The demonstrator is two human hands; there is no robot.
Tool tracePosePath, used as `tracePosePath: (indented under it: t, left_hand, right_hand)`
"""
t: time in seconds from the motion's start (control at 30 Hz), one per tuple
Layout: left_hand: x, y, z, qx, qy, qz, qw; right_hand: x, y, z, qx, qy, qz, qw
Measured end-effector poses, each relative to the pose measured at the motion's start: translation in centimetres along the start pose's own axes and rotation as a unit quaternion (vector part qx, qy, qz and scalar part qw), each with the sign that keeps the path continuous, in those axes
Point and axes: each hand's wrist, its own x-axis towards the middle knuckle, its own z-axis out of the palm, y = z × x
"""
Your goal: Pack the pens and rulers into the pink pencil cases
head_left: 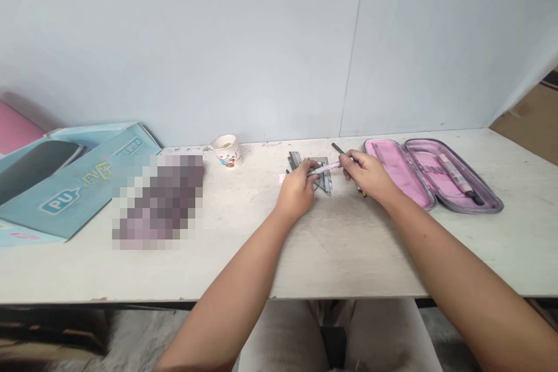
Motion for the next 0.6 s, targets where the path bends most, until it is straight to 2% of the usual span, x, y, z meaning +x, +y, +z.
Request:
tracePosePath:
  t: [0.1, 0.23, 0.4, 0.5, 0.6]
  left_hand:
    - [-0.02, -0.03, 0.00, -0.004, 0.009, -0.003, 1.000]
    - [-0.04, -0.07, 0.01, -0.005, -0.001, 0.002, 1.000]
    - [-0.02, -0.08, -0.03, -0.008, 0.010, 0.000, 1.000]
    - [-0.03, 0.05, -0.04, -0.006, 0.008, 0.001, 1.000]
    - [-0.03, 0.18, -0.04, -0.006, 0.007, 0.002, 1.000]
  right_hand:
    - [0.02, -0.06, 0.02, 0.023, -0.019, -0.022, 0.999]
    - [0.07, -0.03, 0.07, -0.004, 0.002, 0.017, 1.000]
    - [0.12, 0.15, 0.16, 0.025, -0.018, -0.017, 0.999]
    - [0.07, 0.13, 0.14, -0.002, -0.002, 0.016, 1.000]
    - [0.03, 0.03, 0.11, 0.011, 0.004, 0.004, 1.000]
